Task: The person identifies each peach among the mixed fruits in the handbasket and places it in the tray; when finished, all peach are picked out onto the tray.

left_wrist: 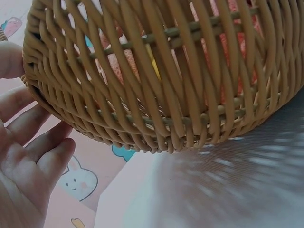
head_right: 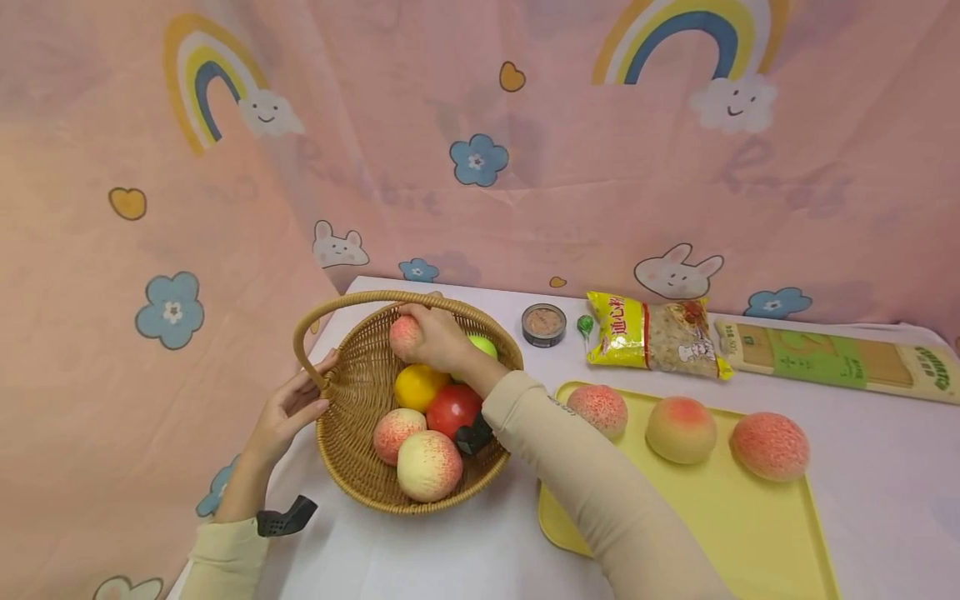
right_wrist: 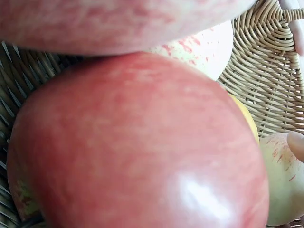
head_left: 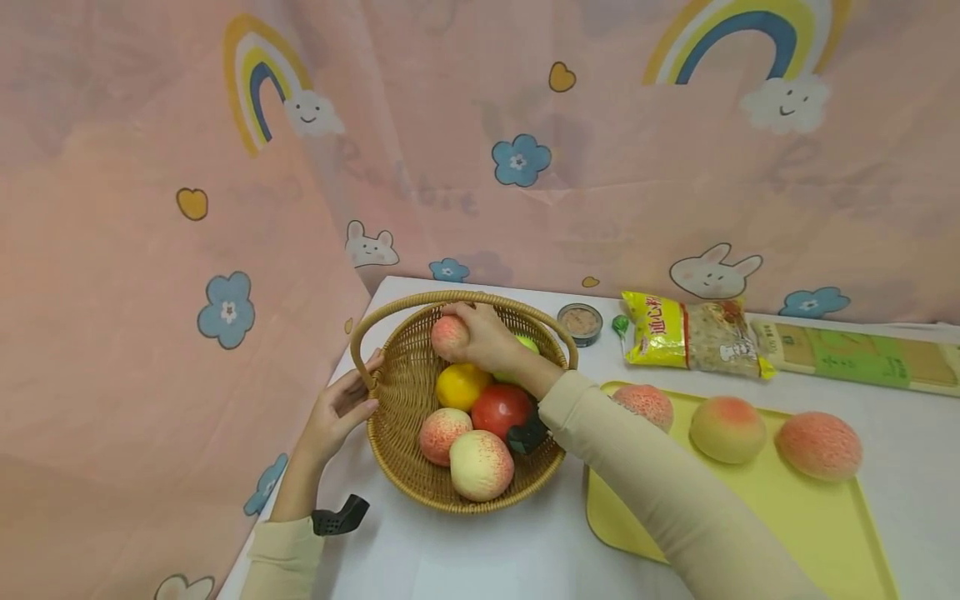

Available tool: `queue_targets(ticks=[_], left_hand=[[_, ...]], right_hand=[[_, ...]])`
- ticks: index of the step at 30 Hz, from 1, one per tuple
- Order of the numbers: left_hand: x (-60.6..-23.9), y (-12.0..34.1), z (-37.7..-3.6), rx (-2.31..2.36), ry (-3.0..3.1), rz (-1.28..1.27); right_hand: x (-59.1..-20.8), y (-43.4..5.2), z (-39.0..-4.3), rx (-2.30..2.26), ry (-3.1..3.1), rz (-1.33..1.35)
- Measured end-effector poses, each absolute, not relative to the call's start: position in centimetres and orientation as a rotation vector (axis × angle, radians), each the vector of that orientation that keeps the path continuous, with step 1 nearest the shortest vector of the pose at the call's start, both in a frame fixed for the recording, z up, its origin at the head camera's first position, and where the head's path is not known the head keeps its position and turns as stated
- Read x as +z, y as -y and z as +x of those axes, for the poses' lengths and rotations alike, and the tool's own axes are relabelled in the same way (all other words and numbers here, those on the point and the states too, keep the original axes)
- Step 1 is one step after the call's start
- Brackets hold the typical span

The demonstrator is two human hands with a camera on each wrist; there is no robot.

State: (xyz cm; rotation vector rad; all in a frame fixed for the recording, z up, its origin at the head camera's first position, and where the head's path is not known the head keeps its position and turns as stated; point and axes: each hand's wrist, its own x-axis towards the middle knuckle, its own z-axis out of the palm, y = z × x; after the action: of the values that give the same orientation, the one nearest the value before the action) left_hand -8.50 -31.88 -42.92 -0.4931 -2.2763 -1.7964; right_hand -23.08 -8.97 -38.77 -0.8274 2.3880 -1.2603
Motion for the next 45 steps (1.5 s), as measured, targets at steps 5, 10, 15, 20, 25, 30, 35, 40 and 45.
queue_targets(ticks=[5,10,15,20,25,30,35,40,45], left_hand=[[-42.9,31.9,-8.5,-1.790,2.265,-0.506],[-43.0,31.9,-8.4,-1.785,2.277,-0.498],[-43.3,31.8,-8.0,-1.792,2.272,-0.493],[-43.7,31.8,-7.7,-1.733,2.271,-0.490],[-43.9,31.8,-7.6,-1.693,2.276,-0.500],[-44.0,31.8,-7.7,-1.736,2.256,-0.520],[-43.9,31.9,-7.7,-1.764,2.251,-0.526],[-43.6,31.9,-8.0,-1.794,2.260,-0.489],[-43.4,31.8,-8.3,-1.808,2.238,-0.502]], right_hand=[[-39.0,9.1,-23.2,-1.173,-2.453,-0.957],[-38.9,9.0,-23.2,-1.114,-2.492,-1.104],[-38.7,8.8,-22.6,-1.210,-2.413,-1.136],[-37.8,8.5,-21.4,-1.295,-2.332,-1.124],[-36.9,7.6,-20.3,-1.351,-2.310,-1.254],[-35.7,6.0,-18.8,-1.444,-2.199,-1.335],[-34.8,2.9,-17.0,-1.503,-2.078,-1.348],[-35.6,-1.1,-15.3,-1.708,-1.827,-1.369],[-37.3,-5.4,-14.0,-1.827,-1.797,-1.416]])
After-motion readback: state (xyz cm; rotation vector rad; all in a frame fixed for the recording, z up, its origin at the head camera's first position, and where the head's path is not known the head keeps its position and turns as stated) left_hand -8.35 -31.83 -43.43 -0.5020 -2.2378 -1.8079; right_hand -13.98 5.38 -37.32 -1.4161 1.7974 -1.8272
